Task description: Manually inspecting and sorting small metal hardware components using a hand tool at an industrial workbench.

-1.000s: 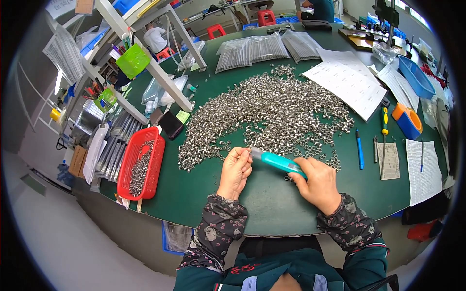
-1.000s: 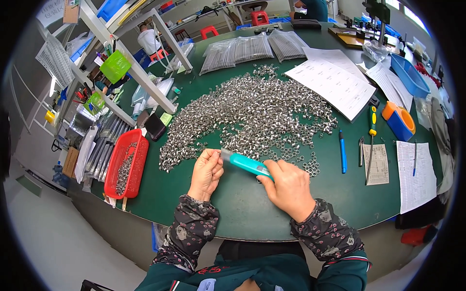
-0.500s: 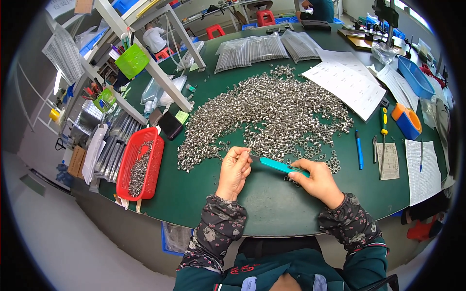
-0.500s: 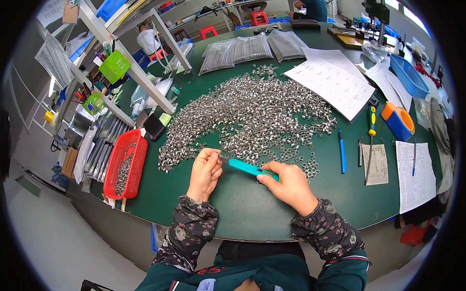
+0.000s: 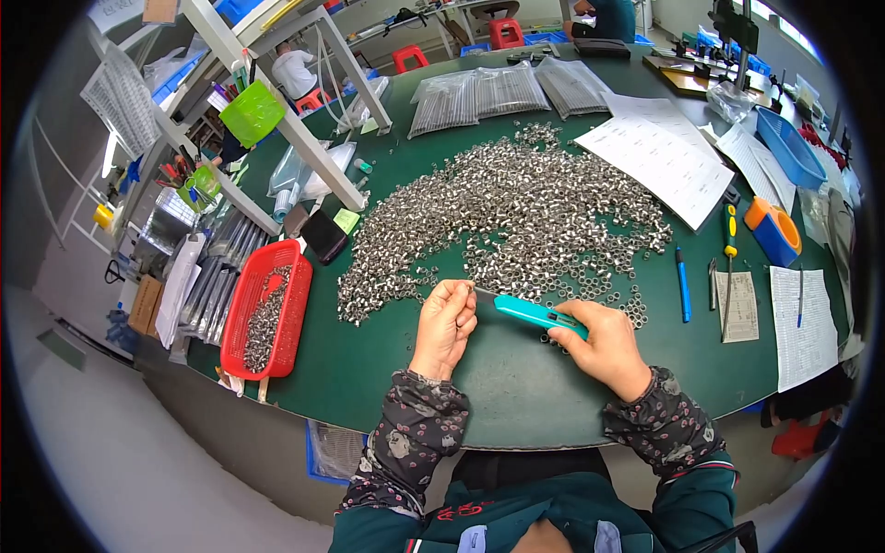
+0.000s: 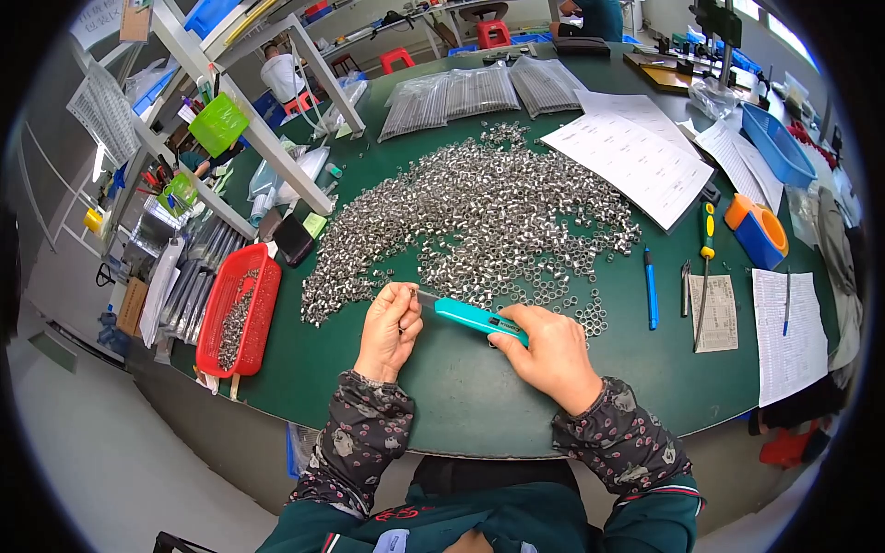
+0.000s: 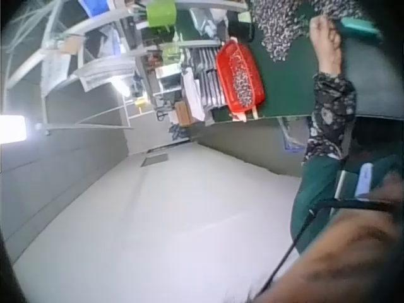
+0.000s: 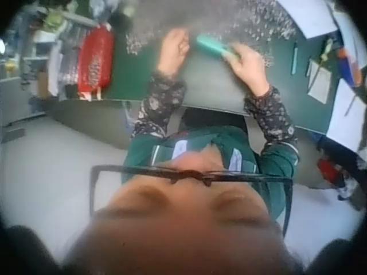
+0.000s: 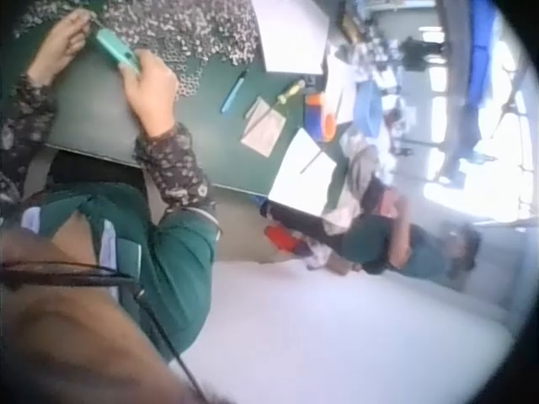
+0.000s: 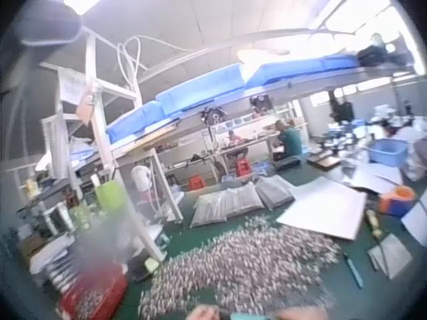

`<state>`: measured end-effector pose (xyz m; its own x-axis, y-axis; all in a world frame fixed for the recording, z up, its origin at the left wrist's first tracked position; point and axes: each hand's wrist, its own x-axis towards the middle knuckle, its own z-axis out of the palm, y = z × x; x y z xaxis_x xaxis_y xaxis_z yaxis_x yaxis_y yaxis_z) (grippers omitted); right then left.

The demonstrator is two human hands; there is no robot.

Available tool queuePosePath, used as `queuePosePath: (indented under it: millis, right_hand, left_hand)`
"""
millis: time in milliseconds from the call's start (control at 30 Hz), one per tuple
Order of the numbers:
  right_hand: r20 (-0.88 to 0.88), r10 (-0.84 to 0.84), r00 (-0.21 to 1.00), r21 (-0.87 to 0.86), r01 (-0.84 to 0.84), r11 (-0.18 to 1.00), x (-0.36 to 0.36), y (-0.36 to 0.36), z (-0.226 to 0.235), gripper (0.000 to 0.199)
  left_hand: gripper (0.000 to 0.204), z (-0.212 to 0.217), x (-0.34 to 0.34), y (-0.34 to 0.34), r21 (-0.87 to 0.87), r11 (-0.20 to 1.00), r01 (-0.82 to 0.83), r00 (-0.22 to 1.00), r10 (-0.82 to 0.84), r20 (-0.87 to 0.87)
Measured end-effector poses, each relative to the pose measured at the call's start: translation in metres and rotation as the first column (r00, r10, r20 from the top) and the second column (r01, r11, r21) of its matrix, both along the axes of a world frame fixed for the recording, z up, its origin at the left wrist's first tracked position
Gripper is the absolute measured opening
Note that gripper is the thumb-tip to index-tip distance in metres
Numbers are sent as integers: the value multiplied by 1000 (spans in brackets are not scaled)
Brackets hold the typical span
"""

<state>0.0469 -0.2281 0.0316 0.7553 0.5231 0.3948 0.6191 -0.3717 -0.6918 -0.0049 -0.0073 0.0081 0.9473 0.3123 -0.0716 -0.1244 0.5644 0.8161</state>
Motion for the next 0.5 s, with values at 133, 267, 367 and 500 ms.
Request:
queuePosePath:
  millis: [133, 267, 367, 500]
  right_hand:
    - [-96, 52, 994, 14, -51, 999, 2, -1, 0, 24]
    - [-259, 68, 963, -45, -82, 996, 8, -3, -1, 23]
    - [-324, 82, 943, -8, -90, 996, 8, -4, 2, 23]
    - [132, -9, 991, -31, 13, 999, 1, -2, 8, 23]
  left_hand:
    - [9, -2, 0, 0, -15, 1000, 8, 1000, -8, -9]
    - [8, -1, 0, 0, 68, 997, 31, 1000, -31, -2]
    - [9, 0, 0, 1, 147, 988, 41, 999, -40, -6]
    - [11, -6, 0, 5, 102, 992, 81, 997, -82, 8]
